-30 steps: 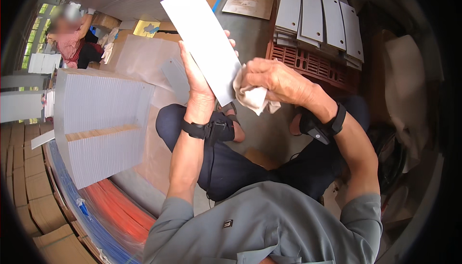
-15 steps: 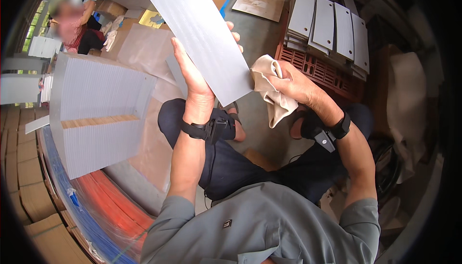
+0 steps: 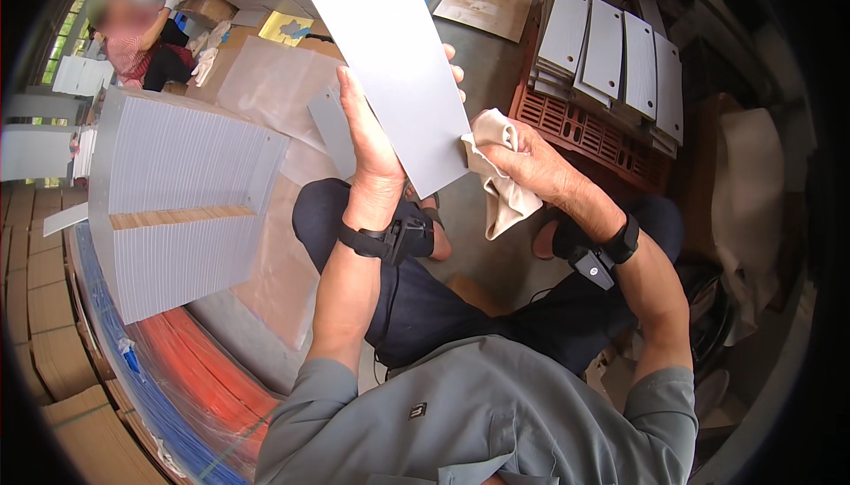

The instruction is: The recorder cleans and sands the edges of flat furniture panels using a cloth and a sanding block.

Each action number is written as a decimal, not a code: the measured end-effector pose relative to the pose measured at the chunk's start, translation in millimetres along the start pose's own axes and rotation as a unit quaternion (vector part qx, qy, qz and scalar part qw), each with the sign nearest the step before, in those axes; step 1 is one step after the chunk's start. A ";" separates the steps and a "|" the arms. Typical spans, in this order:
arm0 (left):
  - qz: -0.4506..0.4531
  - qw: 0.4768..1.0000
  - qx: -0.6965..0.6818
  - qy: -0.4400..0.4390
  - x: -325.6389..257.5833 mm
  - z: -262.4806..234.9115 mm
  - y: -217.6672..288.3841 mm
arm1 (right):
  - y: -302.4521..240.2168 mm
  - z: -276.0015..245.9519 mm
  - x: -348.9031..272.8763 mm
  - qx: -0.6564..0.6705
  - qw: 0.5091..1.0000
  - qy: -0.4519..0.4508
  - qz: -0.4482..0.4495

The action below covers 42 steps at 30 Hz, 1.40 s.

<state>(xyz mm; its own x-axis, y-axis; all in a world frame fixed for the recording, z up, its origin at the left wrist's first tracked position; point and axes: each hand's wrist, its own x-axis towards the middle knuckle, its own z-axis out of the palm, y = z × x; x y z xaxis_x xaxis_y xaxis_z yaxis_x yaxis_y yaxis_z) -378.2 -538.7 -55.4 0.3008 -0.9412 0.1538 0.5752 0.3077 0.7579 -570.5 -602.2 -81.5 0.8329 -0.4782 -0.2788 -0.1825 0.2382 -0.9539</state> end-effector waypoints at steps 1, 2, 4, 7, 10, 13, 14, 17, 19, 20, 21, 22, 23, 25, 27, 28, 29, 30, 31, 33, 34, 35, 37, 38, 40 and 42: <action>-0.006 1.000 -0.002 0.008 -0.6 0.2 -0.5 | 2.7 -1.0 -0.2 0.005 1.000 -0.005 -0.003; -0.011 1.000 -0.003 0.016 -1.2 -0.2 -0.6 | 2.0 -0.9 -0.6 0.007 1.000 -0.005 -0.003; -0.016 1.000 -0.016 0.012 -1.6 -2.8 -0.9 | -0.4 -0.3 -2.1 0.017 1.000 -0.025 0.002; -0.021 0.999 -0.030 0.008 -1.7 -1.9 -2.6 | 7.2 -0.8 -1.9 0.038 0.999 -0.015 -0.020; -0.027 0.998 -0.062 0.006 -0.4 2.6 -3.5 | 22.0 -10.8 2.4 0.056 0.996 -0.023 -0.072; -0.034 0.994 -0.103 0.004 -1.2 2.5 -5.1 | 15.4 -24.8 12.6 0.171 0.982 0.082 -0.017; -0.036 0.993 -0.113 0.004 -1.5 1.4 -5.3 | 14.7 -28.7 15.1 0.206 0.972 0.106 -0.039; -0.035 0.993 -0.115 -0.003 0.1 -1.0 -5.5 | 3.7 -37.6 16.3 0.250 0.935 0.210 -0.137; -0.036 0.993 -0.115 -0.013 0.4 0.4 -4.8 | -1.6 -48.6 18.3 0.202 0.934 0.190 -0.225; -0.034 0.993 -0.112 -0.018 -1.9 -0.8 -0.6 | -14.2 -39.9 17.0 0.203 0.935 0.184 -0.227; -0.028 0.994 -0.108 -0.016 -4.0 -1.3 0.7 | -34.2 -26.1 11.8 0.058 0.933 0.220 -0.277; -0.045 0.993 -0.111 0.012 -3.7 3.1 -0.9 | -47.6 -18.1 5.4 -0.092 0.906 0.255 -0.325; -0.058 0.992 -0.108 0.039 -2.3 6.2 -0.1 | -49.6 -13.9 5.7 -0.154 0.879 0.266 -0.364; -0.056 0.992 -0.091 0.067 1.5 11.9 -7.9 | -52.4 -6.2 6.2 -0.318 0.787 0.258 -0.461; -0.066 0.993 -0.023 0.098 -2.5 17.5 -13.6 | -43.0 4.2 0.4 -0.374 0.766 0.179 -0.492; -0.090 0.994 -0.050 0.037 -3.0 7.1 -16.9 | -37.5 12.5 -0.1 -0.411 0.752 0.127 -0.500; -0.093 0.992 -0.082 0.018 -4.1 4.0 -17.8 | -30.3 23.2 1.3 -0.447 0.731 0.083 -0.508; -0.101 0.988 -0.116 0.000 -5.9 1.5 -20.5 | -23.2 31.5 5.2 -0.481 0.711 0.041 -0.510; -0.099 0.991 -0.091 0.010 -10.6 1.3 -23.6 | -22.2 34.7 9.0 -0.514 0.694 0.039 -0.503; -0.133 0.983 -0.123 0.022 -21.8 -1.4 -33.9 | -31.7 29.2 22.8 -0.500 0.705 0.075 -0.497; -0.164 0.974 -0.153 0.037 -30.8 -5.2 -43.7 | -37.3 24.7 32.6 -0.483 0.715 0.110 -0.493; -0.138 0.985 -0.044 0.092 -49.5 -18.3 -64.5 | -45.8 21.6 41.9 -0.481 0.707 0.138 -0.500; -0.245 0.962 -0.073 -0.093 -56.4 -26.7 -76.2 | -58.2 0.4 54.5 -0.503 0.697 0.226 -0.458; -0.266 0.963 -0.039 -0.023 -67.1 -0.6 -74.8 | -62.4 -13.3 58.4 -0.508 0.689 0.277 -0.437; -0.307 0.951 -0.024 -0.022 -91.1 2.0 -67.3 | -60.2 -36.6 75.3 -0.437 0.771 0.323 -0.331; -0.288 0.957 -0.037 -0.024 -112.1 1.3 -54.7 | -44.4 -69.2 94.2 -0.438 0.782 0.320 -0.306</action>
<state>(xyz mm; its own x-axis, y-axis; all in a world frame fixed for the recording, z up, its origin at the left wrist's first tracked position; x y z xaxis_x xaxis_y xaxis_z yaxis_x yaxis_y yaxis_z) -444.4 -450.2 -113.3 -0.1160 -0.9624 -0.2455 0.6887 -0.2560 0.6784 -520.1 -716.3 -73.1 0.5230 -0.6685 0.5288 -0.3740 -0.7375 -0.5623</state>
